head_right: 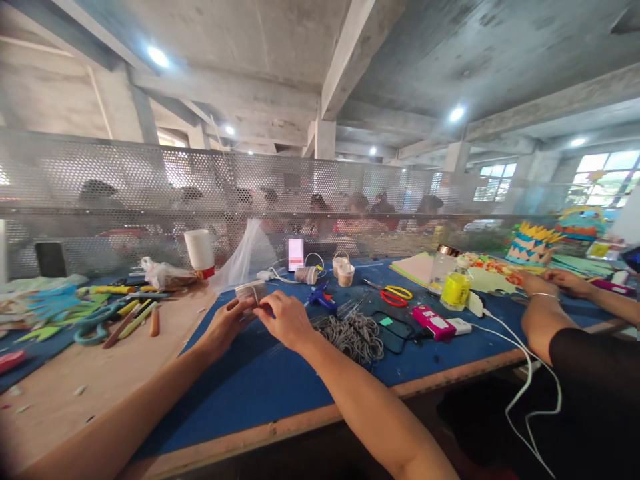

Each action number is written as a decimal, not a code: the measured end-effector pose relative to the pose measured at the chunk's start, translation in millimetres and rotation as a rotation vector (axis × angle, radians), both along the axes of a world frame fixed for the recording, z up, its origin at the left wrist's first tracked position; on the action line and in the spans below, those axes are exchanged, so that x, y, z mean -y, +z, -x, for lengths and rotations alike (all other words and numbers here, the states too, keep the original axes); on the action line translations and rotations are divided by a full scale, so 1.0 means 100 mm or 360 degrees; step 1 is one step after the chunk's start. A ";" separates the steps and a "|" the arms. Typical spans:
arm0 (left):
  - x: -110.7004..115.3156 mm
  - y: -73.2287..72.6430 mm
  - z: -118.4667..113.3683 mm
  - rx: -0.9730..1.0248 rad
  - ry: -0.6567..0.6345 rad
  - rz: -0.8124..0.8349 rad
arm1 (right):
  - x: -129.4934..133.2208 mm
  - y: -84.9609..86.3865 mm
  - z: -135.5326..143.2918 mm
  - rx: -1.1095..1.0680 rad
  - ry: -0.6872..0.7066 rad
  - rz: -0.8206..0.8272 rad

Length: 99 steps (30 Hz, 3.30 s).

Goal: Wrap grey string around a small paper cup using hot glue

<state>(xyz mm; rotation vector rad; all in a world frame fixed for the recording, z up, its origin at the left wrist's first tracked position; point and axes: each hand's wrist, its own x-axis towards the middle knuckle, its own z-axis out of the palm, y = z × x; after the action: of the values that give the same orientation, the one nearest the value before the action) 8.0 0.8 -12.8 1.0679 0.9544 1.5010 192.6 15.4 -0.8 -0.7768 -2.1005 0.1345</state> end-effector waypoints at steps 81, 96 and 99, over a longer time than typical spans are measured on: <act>0.03 0.03 -0.07 -0.0130 0.0031 0.0016 | -0.07 0.25 -0.67 -0.0180 0.0358 0.0937; -0.01 -0.03 -0.04 -0.0117 -0.0019 -0.0014 | -0.04 0.26 -0.65 -0.0174 0.0339 0.0697; 0.00 -0.03 -0.04 -0.0126 -0.0011 -0.0018 | -0.02 0.29 -0.64 -0.0129 0.0300 0.0616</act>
<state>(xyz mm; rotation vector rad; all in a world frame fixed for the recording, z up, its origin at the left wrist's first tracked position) 11.7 0.5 -15.5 1.1447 0.9970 1.4689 257.1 17.0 28.6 -0.7788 -2.0934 0.6795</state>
